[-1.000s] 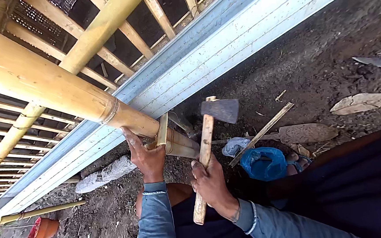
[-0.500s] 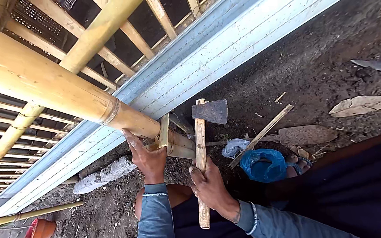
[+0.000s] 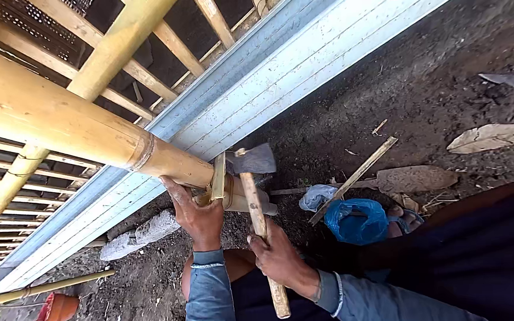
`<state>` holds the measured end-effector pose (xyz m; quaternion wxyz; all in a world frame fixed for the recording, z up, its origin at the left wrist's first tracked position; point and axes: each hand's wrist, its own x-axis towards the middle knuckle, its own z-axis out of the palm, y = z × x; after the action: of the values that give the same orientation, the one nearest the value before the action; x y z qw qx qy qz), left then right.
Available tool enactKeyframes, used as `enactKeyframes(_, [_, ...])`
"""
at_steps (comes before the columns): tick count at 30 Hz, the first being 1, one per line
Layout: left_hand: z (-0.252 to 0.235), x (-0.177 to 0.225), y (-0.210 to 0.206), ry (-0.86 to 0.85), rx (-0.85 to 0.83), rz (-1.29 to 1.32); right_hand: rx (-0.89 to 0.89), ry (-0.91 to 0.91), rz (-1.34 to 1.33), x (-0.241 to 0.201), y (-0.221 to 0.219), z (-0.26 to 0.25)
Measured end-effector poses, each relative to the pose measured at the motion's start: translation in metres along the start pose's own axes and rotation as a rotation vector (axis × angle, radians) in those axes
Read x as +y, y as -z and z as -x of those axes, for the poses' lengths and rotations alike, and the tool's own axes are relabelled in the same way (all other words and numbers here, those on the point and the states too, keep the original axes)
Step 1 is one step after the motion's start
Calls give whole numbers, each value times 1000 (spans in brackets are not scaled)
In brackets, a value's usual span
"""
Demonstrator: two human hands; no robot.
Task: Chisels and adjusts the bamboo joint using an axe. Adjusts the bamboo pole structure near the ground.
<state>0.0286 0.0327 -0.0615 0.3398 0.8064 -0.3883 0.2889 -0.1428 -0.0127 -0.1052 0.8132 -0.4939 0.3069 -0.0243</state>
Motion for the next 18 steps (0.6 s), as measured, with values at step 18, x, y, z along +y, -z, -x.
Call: enactKeyframes(18, [1, 3, -2, 25, -18, -72, 89, 153, -321, 3, -7, 4])
